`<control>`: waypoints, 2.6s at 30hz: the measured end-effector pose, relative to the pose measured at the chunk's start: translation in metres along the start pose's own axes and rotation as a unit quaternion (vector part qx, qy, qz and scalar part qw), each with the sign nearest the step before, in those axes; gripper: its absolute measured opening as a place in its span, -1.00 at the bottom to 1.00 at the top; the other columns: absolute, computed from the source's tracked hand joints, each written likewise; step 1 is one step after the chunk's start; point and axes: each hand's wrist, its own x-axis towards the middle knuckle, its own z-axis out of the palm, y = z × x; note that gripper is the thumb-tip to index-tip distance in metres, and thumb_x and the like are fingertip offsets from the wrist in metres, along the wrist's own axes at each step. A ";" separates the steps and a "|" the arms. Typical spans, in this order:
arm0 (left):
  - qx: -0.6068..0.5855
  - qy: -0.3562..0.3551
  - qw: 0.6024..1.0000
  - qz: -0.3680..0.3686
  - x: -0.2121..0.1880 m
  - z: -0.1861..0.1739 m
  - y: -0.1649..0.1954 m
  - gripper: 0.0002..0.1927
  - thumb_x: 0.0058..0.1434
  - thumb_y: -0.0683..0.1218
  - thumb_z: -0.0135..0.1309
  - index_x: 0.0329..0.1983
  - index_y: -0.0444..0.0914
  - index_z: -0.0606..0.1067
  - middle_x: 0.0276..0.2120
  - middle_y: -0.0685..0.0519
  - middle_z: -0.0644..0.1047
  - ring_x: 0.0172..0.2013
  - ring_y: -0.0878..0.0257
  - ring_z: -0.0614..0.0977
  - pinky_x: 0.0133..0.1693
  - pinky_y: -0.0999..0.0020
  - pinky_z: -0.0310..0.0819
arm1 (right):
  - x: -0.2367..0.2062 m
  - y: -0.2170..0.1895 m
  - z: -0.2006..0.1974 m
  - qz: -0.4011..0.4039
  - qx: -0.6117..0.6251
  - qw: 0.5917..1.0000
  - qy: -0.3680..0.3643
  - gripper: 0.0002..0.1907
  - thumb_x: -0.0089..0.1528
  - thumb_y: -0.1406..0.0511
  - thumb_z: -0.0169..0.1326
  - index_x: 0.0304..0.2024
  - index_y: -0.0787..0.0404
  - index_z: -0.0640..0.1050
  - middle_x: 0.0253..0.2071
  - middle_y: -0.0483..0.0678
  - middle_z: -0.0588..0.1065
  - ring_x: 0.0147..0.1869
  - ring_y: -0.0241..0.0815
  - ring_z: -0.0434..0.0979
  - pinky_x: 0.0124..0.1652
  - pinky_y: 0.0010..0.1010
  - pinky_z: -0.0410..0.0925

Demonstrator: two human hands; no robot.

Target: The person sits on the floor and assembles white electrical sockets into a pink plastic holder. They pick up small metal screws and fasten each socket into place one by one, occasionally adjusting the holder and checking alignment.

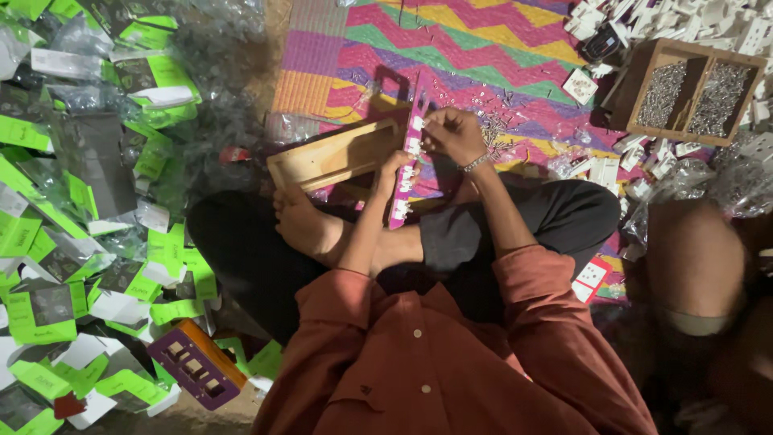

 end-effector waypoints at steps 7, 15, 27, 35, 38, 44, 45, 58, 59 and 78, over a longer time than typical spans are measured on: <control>0.041 0.020 0.999 0.010 0.002 0.003 0.001 -0.71 0.22 0.00 0.04 -0.18 -0.33 0.48 -0.48 -0.05 0.49 -0.60 0.24 0.44 -0.53 0.38 0.32 | 0.006 0.004 -0.001 -0.042 0.020 0.999 -0.020 -0.98 0.29 0.48 0.19 -0.23 0.35 0.58 -0.37 -0.11 0.58 -0.37 -0.40 0.54 -0.36 -0.55 0.42; 0.031 0.034 0.999 0.004 0.003 -0.003 0.000 -0.72 0.22 0.00 0.04 -0.24 -0.34 0.44 -0.49 -0.07 0.48 -0.58 0.22 0.46 -0.52 0.37 0.30 | 0.005 0.004 0.003 -0.148 -0.049 0.987 -0.026 -0.93 0.23 0.54 0.20 -0.27 0.36 0.57 -0.31 -0.12 0.56 -0.26 -0.40 0.52 -0.26 -0.53 0.42; -0.007 0.001 1.000 0.013 0.000 0.002 0.003 -0.68 0.21 -0.03 0.03 -0.13 -0.39 0.46 -0.50 -0.07 0.46 -0.56 0.23 0.44 -0.50 0.37 0.31 | 0.006 0.010 0.004 -0.013 -0.076 0.996 -0.033 -0.67 0.43 0.28 0.05 -0.40 0.34 0.55 -0.50 -0.14 0.51 -0.46 -0.42 0.45 -0.43 -0.51 0.35; 0.009 -0.004 1.000 0.020 0.002 -0.003 0.002 -0.71 0.23 -0.01 0.02 -0.28 -0.39 0.42 -0.52 -0.08 0.47 -0.57 0.19 0.47 -0.50 0.35 0.32 | 0.006 0.009 0.001 -0.049 -0.026 0.998 -0.027 -0.93 0.30 0.42 0.18 -0.24 0.36 0.56 -0.38 -0.13 0.57 -0.37 -0.41 0.52 -0.36 -0.53 0.41; 0.002 -0.017 1.000 0.013 0.004 -0.006 -0.002 -0.72 0.23 -0.01 0.01 -0.32 -0.37 0.43 -0.53 -0.06 0.45 -0.58 0.22 0.45 -0.50 0.37 0.31 | 0.006 0.007 0.002 -0.047 0.000 0.999 -0.026 -0.94 0.29 0.44 0.18 -0.25 0.35 0.55 -0.39 -0.13 0.55 -0.39 -0.41 0.50 -0.39 -0.53 0.40; 0.038 0.003 0.999 0.033 0.004 -0.005 -0.003 -0.71 0.22 -0.03 0.03 -0.25 -0.40 0.45 -0.52 -0.05 0.46 -0.60 0.22 0.43 -0.53 0.37 0.29 | 0.006 0.008 0.003 0.055 -0.016 0.998 -0.011 -0.73 0.40 0.28 0.00 -0.33 0.31 0.56 -0.50 -0.13 0.52 -0.50 -0.39 0.47 -0.45 -0.52 0.37; 0.043 -0.004 0.999 0.030 0.004 -0.004 -0.003 -0.70 0.23 -0.03 0.02 -0.20 -0.40 0.46 -0.52 -0.04 0.46 -0.60 0.24 0.43 -0.53 0.38 0.28 | 0.007 0.010 0.004 0.046 -0.030 0.998 -0.021 -0.70 0.42 0.28 0.00 -0.36 0.33 0.55 -0.51 -0.13 0.51 -0.49 -0.39 0.46 -0.44 -0.52 0.36; -0.022 0.004 1.000 0.010 0.002 -0.003 -0.002 -0.70 0.25 -0.04 0.00 -0.11 -0.37 0.44 -0.48 -0.09 0.47 -0.56 0.23 0.43 -0.48 0.38 0.34 | 0.002 0.007 0.003 -0.058 -0.092 0.994 -0.032 -0.89 0.34 0.42 0.15 -0.28 0.37 0.57 -0.40 -0.13 0.55 -0.36 -0.42 0.49 -0.33 -0.54 0.38; -0.047 0.014 0.999 0.005 0.002 -0.003 -0.001 -0.74 0.26 -0.04 0.02 -0.18 -0.36 0.41 -0.48 -0.11 0.47 -0.55 0.21 0.44 -0.48 0.35 0.36 | 0.002 0.006 0.004 -0.075 -0.110 0.991 -0.022 -0.91 0.33 0.43 0.16 -0.27 0.38 0.57 -0.38 -0.13 0.56 -0.33 -0.42 0.50 -0.31 -0.54 0.39; -0.054 0.010 0.998 0.002 0.002 -0.003 -0.005 -0.75 0.26 -0.02 0.05 -0.22 -0.33 0.41 -0.47 -0.11 0.45 -0.54 0.20 0.43 -0.47 0.35 0.34 | 0.005 0.015 0.000 -0.039 -0.020 0.998 -0.045 -0.94 0.32 0.45 0.12 -0.24 0.37 0.51 -0.38 -0.11 0.52 -0.36 -0.38 0.50 -0.33 -0.51 0.41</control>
